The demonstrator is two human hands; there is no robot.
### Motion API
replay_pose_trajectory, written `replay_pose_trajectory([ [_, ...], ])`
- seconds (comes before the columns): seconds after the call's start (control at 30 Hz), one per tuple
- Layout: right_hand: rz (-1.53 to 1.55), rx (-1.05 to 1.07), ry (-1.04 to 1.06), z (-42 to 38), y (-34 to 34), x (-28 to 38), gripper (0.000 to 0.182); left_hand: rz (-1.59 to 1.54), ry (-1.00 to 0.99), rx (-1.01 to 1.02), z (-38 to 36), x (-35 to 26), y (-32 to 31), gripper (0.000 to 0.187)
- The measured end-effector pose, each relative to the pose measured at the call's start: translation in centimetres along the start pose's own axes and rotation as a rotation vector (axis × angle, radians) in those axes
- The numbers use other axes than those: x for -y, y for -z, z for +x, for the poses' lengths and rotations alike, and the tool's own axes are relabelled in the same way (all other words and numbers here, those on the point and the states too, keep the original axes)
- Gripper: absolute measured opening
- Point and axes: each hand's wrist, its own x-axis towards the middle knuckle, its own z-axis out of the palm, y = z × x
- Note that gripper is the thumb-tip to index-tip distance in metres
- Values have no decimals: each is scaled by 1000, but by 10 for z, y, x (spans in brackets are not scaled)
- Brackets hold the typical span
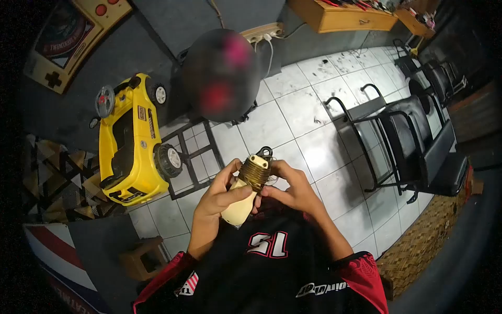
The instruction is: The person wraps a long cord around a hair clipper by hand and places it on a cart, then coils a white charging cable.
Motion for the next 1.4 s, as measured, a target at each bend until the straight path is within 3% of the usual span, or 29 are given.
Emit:
replay_pose_trajectory([
  [0.07,-199,-115,106,-18,9,6,24,-192,-25,102,7,15,-12,40],
  [0.17,-262,-260,137,-49,28,11,20,-301,50,161,14,32,-37,41],
  [0.23,-251,-297,41,-75,45,14,12,-285,55,214,17,48,-51,38],
  [0.3,53,-203,-287,-109,66,12,9,-434,78,195,15,61,-69,39],
  [0.37,188,-235,-239,-136,78,20,13,-396,90,199,16,73,-83,40],
  [0.5,370,-291,-232,-165,91,48,15,-235,224,123,9,98,-125,38],
  [0.63,430,-288,-222,-186,95,44,15,5,148,20,2,124,-156,34],
  [0.7,354,-307,-326,-196,95,42,15,342,-42,-86,-5,136,-169,34],
  [0.77,278,-280,-367,-204,97,45,14,354,-58,-156,-10,146,-182,35],
  [0.83,191,-262,-402,-208,96,46,15,808,4,-246,-15,151,-187,36],
  [0.93,-15,-294,-284,-213,95,48,15,871,-35,-195,-18,167,-177,37],
  [1.0,-70,-233,-195,-220,97,51,15,936,-64,-198,-19,168,-179,36],
  [1.1,-158,-63,-269,-226,112,77,17,967,92,-275,-16,160,-185,37],
  [1.17,-117,-16,-264,-228,121,93,20,1072,84,-321,-14,166,-180,36],
  [1.27,-69,64,-193,-217,124,96,24,1247,-47,-171,-17,172,-165,42],
  [1.4,-9,250,-106,-180,126,90,28,1059,-36,-53,-39,179,-156,46],
])
